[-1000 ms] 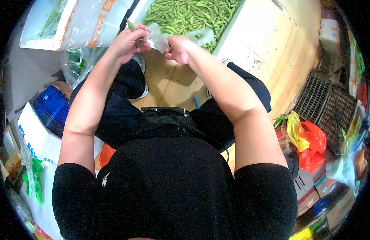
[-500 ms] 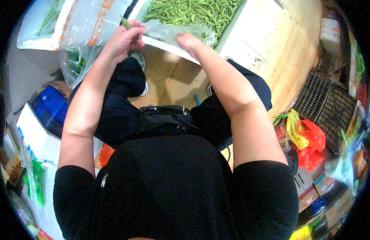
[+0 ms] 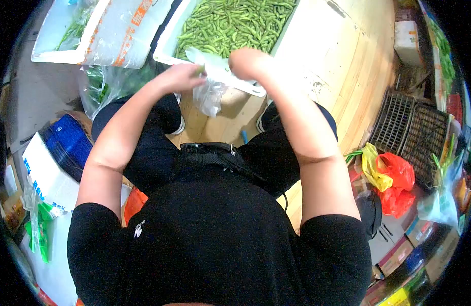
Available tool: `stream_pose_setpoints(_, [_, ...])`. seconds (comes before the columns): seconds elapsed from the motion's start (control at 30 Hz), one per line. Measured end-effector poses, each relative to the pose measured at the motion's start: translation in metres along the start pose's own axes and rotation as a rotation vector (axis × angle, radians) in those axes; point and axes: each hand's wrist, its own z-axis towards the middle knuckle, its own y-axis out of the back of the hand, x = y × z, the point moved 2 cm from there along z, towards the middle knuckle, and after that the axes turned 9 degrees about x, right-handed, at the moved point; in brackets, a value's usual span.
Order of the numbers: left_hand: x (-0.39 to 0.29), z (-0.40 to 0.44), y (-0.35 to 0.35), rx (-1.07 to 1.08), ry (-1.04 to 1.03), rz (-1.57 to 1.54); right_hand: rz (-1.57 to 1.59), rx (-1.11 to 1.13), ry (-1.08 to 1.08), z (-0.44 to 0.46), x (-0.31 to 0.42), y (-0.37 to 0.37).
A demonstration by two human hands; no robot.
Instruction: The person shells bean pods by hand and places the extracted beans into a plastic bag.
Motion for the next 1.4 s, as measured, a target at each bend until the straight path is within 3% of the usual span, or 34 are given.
stream_pose_setpoints(0.03, [-0.009,0.000,0.019,-0.163,-0.069,-0.140,0.001,-0.186,0.122,-0.017,-0.001,0.022])
stream_pose_setpoints(0.1, [-0.026,-0.008,0.046,-0.122,0.017,-0.674,0.167,-0.447,0.210,-0.050,0.001,0.053])
stream_pose_setpoints(0.13, [-0.040,-0.014,0.055,-0.161,-0.001,-0.801,0.246,-0.527,0.212,-0.067,0.005,0.065])
stream_pose_setpoints(0.27, [-0.051,-0.003,0.069,-0.116,-0.060,-1.046,0.450,-0.852,0.405,-0.076,-0.002,0.067])
stream_pose_setpoints(0.37, [-0.057,0.004,0.073,-0.028,-0.034,-1.061,0.521,-0.917,0.456,-0.058,-0.015,0.054])
stream_pose_setpoints(0.5, [-0.056,0.011,0.068,0.058,-0.050,-0.987,0.175,-1.039,0.552,-0.049,-0.003,0.053])
stream_pose_setpoints(0.63, [-0.049,0.020,0.068,0.100,-0.100,-1.033,0.120,-0.844,0.546,-0.038,-0.011,0.052])
stream_pose_setpoints(0.73, [-0.043,0.027,0.071,-0.014,-0.162,-0.878,0.157,-0.758,0.463,-0.036,-0.017,0.058])
stream_pose_setpoints(0.83, [-0.048,0.021,0.076,-0.510,-0.220,-0.230,0.163,-0.764,0.419,-0.033,-0.024,0.057])
stream_pose_setpoints(0.87, [-0.050,0.017,0.078,-0.546,-0.231,-0.085,0.155,-0.782,0.414,-0.032,-0.024,0.055])
stream_pose_setpoints(1.07, [-0.042,0.010,0.075,-0.551,-0.262,-0.079,0.156,-0.757,0.430,-0.030,-0.020,0.056])
stream_pose_setpoints(1.27, [-0.018,0.008,0.082,-0.727,-0.064,-0.211,0.142,-0.776,0.355,-0.033,-0.022,0.061])
stream_pose_setpoints(1.4, [-0.027,0.000,0.098,-0.684,0.085,-0.274,0.148,-0.767,0.361,-0.033,-0.024,0.059])
